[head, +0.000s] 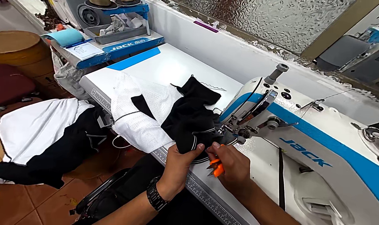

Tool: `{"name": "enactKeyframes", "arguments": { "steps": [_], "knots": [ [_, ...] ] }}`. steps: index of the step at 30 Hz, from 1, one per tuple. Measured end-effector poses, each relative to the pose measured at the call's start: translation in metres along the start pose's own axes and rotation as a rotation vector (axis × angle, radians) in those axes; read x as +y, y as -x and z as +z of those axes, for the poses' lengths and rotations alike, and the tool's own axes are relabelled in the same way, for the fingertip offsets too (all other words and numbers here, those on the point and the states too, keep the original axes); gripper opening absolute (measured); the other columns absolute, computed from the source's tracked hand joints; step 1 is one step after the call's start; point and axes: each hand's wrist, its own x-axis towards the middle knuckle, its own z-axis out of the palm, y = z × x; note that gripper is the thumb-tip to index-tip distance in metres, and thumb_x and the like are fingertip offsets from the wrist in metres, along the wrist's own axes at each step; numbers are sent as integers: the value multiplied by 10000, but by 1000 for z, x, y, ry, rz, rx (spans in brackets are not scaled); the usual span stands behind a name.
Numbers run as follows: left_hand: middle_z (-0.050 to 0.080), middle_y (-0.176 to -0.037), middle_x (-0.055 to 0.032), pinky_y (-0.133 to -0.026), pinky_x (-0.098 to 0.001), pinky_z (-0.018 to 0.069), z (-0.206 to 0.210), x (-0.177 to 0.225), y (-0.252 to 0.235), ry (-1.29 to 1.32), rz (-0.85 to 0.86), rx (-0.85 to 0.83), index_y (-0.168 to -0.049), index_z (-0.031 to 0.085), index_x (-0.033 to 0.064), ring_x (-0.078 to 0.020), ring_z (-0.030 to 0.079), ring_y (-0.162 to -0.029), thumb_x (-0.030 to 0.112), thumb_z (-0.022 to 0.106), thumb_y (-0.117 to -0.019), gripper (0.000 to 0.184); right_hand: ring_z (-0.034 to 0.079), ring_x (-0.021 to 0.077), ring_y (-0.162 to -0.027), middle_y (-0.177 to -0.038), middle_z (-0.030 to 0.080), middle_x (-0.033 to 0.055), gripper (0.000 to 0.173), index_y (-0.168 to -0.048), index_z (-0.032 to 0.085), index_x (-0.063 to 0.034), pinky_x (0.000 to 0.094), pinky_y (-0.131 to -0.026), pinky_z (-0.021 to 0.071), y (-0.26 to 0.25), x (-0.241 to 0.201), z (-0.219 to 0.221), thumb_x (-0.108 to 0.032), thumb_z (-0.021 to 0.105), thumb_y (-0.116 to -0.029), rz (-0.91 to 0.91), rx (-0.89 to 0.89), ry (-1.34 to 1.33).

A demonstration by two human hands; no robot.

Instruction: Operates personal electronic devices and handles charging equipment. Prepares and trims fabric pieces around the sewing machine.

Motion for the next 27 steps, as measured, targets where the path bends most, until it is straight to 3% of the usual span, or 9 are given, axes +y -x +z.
{"name": "enactKeyframes", "arguments": {
  "steps": [6,10,16,22,27],
  "knots": [
    [744,-968,-209,-858,-414,622,0,-3,3,-4,-2,-23,-1015,733,-40,-265,740,-893,1,800,-838,193,673,163,-791,-993,724,60,273,-1244,614,-113,275,-669,559,0,0,1,-99,655,-974,-21,-15,18],
    [743,-966,-210,-849,-422,624,1,-1,3,-27,-20,-36,-1018,730,-40,-267,740,-881,10,784,-857,177,638,173,-720,-912,709,63,308,-1238,614,-59,283,-606,525,-4,-1,1,-144,667,-947,-3,-23,60],
    [730,-1023,-189,-825,-421,618,11,3,1,102,-139,89,-1129,677,-5,-257,728,-897,55,690,-953,187,675,132,-770,-899,709,39,286,-1154,598,-43,254,-648,567,-4,-9,2,-114,706,-900,75,-10,-39],
    [725,-1078,-218,-870,-459,616,7,5,-4,153,-146,93,-1174,662,-23,-295,732,-954,57,688,-954,235,673,126,-798,-943,707,25,393,-1261,541,-99,269,-677,584,7,2,3,-125,718,-911,156,42,-117],
    [722,-1049,-226,-859,-448,616,5,4,-2,169,-155,58,-1146,663,-38,-289,731,-923,4,732,-902,256,657,115,-767,-956,723,9,476,-1346,504,-121,256,-657,561,6,1,7,-157,729,-928,162,33,-116]
  ]
}}
